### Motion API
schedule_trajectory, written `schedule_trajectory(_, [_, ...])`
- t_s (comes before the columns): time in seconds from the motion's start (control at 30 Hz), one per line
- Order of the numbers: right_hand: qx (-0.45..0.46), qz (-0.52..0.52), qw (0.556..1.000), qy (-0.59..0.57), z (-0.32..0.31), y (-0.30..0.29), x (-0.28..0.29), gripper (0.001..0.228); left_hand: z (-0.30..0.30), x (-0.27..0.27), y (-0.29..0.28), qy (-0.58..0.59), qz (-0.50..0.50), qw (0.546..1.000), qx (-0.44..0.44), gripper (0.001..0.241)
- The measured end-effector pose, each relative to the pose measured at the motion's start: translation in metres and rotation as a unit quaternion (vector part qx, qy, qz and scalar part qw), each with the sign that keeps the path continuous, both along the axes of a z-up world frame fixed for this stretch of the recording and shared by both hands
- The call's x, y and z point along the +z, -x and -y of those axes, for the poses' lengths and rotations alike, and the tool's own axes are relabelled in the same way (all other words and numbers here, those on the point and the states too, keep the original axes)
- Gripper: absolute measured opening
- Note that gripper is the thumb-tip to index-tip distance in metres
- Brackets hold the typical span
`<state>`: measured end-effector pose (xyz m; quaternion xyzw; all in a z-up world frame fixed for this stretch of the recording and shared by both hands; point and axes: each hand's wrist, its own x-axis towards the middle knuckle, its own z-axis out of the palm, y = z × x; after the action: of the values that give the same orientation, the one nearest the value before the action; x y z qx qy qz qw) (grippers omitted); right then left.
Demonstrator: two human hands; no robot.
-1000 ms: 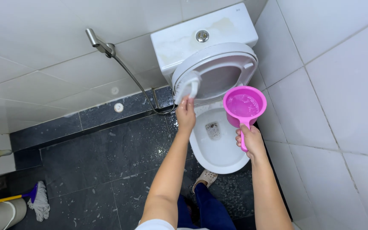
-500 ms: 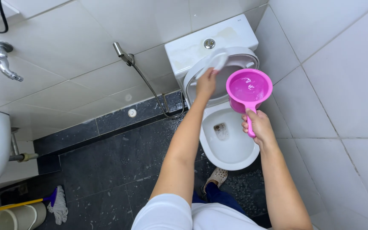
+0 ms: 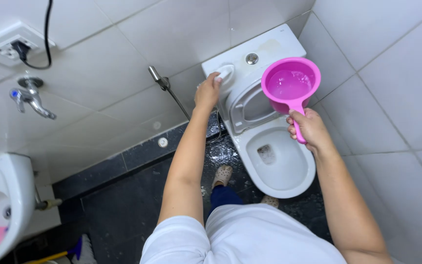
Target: The person mixes detergent with water in a pink scoop at the sink, then pours the solution into the toilet bowl. They scrub the toilet seat, lid, and tank with a brush while rinsing it in the scoop.
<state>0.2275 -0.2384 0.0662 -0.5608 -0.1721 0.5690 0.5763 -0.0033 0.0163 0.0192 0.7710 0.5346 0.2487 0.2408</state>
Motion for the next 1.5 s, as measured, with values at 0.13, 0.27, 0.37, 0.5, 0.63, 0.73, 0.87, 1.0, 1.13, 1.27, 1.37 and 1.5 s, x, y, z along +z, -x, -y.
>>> schedule_trajectory(0.13, [-0.031,0.034,0.999,0.007,-0.037,0.023,0.008,0.014,-0.038,-0.045,0.001,0.019,-0.071,0.996,-0.047,0.041])
schedule_trajectory(0.27, [-0.040,0.098,0.994,0.029,-0.076,0.041,0.010,0.022,-0.076,-0.038,-0.003,0.035,-0.067,0.991,-0.110,0.043])
schedule_trajectory(0.37, [-0.059,0.143,0.986,0.062,-0.081,0.060,0.027,0.024,-0.092,-0.048,-0.004,0.061,-0.067,0.994,-0.067,0.042])
schedule_trajectory(0.5, [-0.117,0.159,0.976,0.088,-0.099,0.066,0.056,0.016,-0.086,-0.074,-0.023,0.052,-0.026,0.978,-0.200,0.040])
schedule_trajectory(0.63, [-0.108,0.189,0.973,0.074,-0.113,0.065,0.049,0.022,-0.102,-0.044,-0.037,0.113,-0.056,0.986,-0.107,0.043])
schedule_trajectory(0.73, [-0.128,0.191,0.969,0.094,-0.131,0.072,0.066,0.015,-0.112,-0.062,-0.056,0.116,-0.019,0.988,-0.100,0.046])
schedule_trajectory(0.87, [-0.096,0.214,0.967,0.095,-0.149,0.085,0.067,0.019,-0.114,-0.047,-0.065,0.135,-0.043,0.981,-0.135,0.044])
schedule_trajectory(1.0, [-0.066,0.248,0.960,0.109,-0.162,0.088,0.054,0.022,-0.116,-0.061,-0.082,0.175,-0.035,0.977,-0.115,0.046])
schedule_trajectory(1.13, [-0.079,0.273,0.952,0.116,-0.174,0.091,0.062,0.022,-0.121,-0.055,-0.085,0.162,-0.079,0.970,-0.165,0.042])
schedule_trajectory(1.27, [-0.074,0.335,0.926,0.160,-0.172,0.086,0.071,0.027,-0.129,-0.063,-0.092,0.186,-0.024,0.973,-0.136,0.047])
schedule_trajectory(1.37, [-0.073,0.343,0.923,0.158,-0.174,0.076,0.067,0.028,-0.142,-0.085,-0.104,0.196,0.002,0.964,-0.179,0.048])
schedule_trajectory(1.5, [-0.091,0.328,0.929,0.145,-0.174,0.068,0.056,0.029,-0.141,-0.060,-0.107,0.203,-0.008,0.975,-0.094,0.049])
